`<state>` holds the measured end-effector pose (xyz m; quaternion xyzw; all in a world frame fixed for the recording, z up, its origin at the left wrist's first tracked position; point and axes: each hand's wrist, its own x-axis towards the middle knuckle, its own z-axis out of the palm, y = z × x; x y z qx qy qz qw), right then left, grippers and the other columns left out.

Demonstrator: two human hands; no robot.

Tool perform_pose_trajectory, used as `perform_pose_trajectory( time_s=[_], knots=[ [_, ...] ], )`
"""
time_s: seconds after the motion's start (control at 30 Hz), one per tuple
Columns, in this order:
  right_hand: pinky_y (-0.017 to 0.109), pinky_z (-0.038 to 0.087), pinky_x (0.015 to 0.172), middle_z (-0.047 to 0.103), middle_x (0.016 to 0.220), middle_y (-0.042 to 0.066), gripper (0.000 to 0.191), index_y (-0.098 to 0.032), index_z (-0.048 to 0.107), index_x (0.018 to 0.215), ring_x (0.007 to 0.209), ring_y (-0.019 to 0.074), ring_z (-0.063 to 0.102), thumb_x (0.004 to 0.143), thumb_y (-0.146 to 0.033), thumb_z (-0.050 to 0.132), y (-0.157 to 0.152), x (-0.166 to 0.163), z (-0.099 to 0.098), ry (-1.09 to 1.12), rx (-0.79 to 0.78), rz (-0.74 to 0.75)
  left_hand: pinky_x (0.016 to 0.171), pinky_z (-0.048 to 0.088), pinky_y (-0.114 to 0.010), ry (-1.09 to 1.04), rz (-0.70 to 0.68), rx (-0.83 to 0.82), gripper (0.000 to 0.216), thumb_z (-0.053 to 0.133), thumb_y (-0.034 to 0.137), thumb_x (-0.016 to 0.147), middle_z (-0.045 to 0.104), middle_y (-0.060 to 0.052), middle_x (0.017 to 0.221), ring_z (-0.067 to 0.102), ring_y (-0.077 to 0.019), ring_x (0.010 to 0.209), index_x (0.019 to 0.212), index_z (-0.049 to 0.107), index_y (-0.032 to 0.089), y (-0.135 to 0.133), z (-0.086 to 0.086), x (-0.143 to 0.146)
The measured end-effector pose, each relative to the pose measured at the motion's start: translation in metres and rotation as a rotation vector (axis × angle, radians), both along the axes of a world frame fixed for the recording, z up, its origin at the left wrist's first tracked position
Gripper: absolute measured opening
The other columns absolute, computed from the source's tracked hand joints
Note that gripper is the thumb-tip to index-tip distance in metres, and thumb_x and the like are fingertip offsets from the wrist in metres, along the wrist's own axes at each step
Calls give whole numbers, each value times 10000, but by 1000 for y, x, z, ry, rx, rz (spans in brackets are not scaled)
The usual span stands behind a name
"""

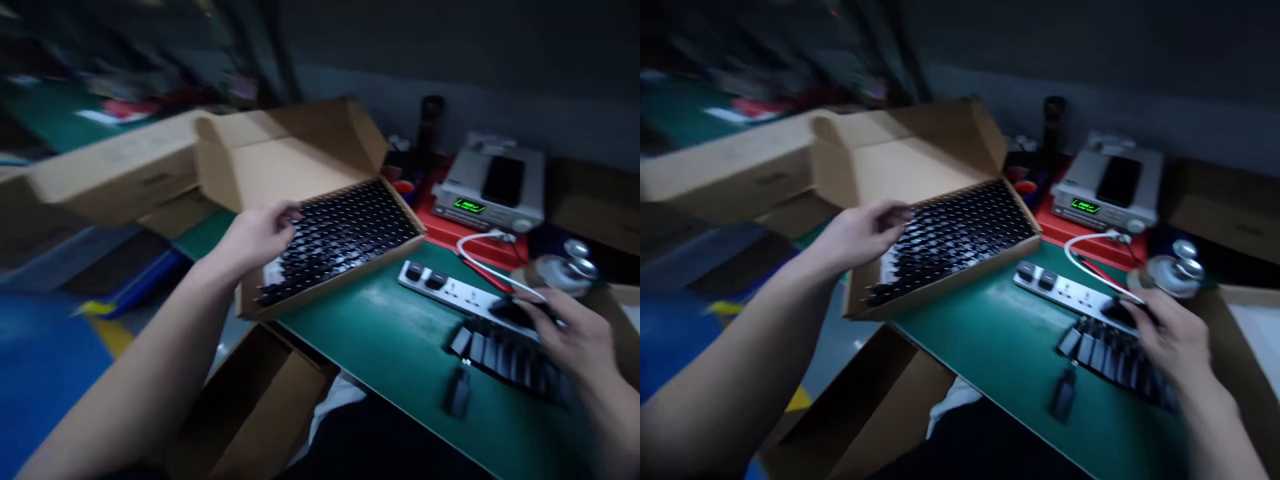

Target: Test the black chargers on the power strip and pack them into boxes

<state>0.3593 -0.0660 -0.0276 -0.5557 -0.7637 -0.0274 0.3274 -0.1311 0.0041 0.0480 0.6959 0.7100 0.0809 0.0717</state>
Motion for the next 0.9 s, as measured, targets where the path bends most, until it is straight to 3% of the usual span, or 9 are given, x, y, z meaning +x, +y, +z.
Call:
perform_pose_trajectory(
  time_s=[0.1,0.17,0.23,0.3,0.43,0.53,0.6,0.77,0.9],
  knots=[
    [342,551,752,751,968,47,85,-255,705,999,862,228,725,952,-294,647,-9,7,-1,23,-50,65,851,588,-332,-320,-433,213,325,581,326,971,715,-77,1155,687,-170,908,1260,598,177,-53,-31,84],
    [343,550,769,742,957,44,78,-238,695,995,864,220,718,961,-260,628,-6,4,-1,35,-54,70,902,599,-406,-345,-761,215,461,631,416,960,673,-137,1261,670,-262,1106,1343,557,172,-95,-60,146],
    [340,550,773,740,959,45,81,-227,690,991,872,216,714,966,-246,615,-3,-1,1,17,-47,68,838,622,-470,-290,-893,167,667,700,537,889,620,-197,1334,658,-343,1121,1405,510,160,-130,-88,199],
    [339,546,754,742,960,49,85,-221,690,984,874,218,713,967,-238,608,-3,-3,3,-10,-36,67,787,633,-474,-249,-957,109,602,704,480,890,616,-202,1326,673,-341,1048,1364,529,151,-152,-109,232],
    [334,552,742,742,926,43,94,-219,703,978,843,206,709,965,-232,611,-10,5,10,144,-43,71,805,636,-413,-306,-1007,33,268,596,225,921,607,-175,1299,685,-276,996,1182,576,169,-169,-132,232],
    [338,576,724,735,893,28,102,-225,711,1008,762,189,699,960,-277,638,-17,21,11,462,-93,-21,806,636,-352,-471,-926,79,218,567,266,954,591,-168,1250,688,-246,1013,1157,553,187,-169,-143,201],
    [345,580,740,740,900,25,99,-228,716,981,778,196,703,943,-305,666,-20,32,9,538,-141,-63,786,638,-333,-504,-799,148,263,585,331,971,582,-171,1227,690,-250,1028,1181,533,182,-161,-150,185],
    [329,539,791,732,934,21,69,-233,705,959,877,203,697,951,-254,640,-25,38,11,270,-176,-27,810,646,-409,-362,-671,238,609,676,462,925,563,-196,1302,673,-323,1118,1406,430,180,-119,-154,201],
    [307,519,734,712,923,27,80,-222,671,986,838,187,679,975,-207,594,-28,33,16,102,-127,20,857,626,-490,-279,-731,196,582,751,401,866,561,-198,1324,650,-359,1129,1337,504,166,-101,-148,240]
  ],
)
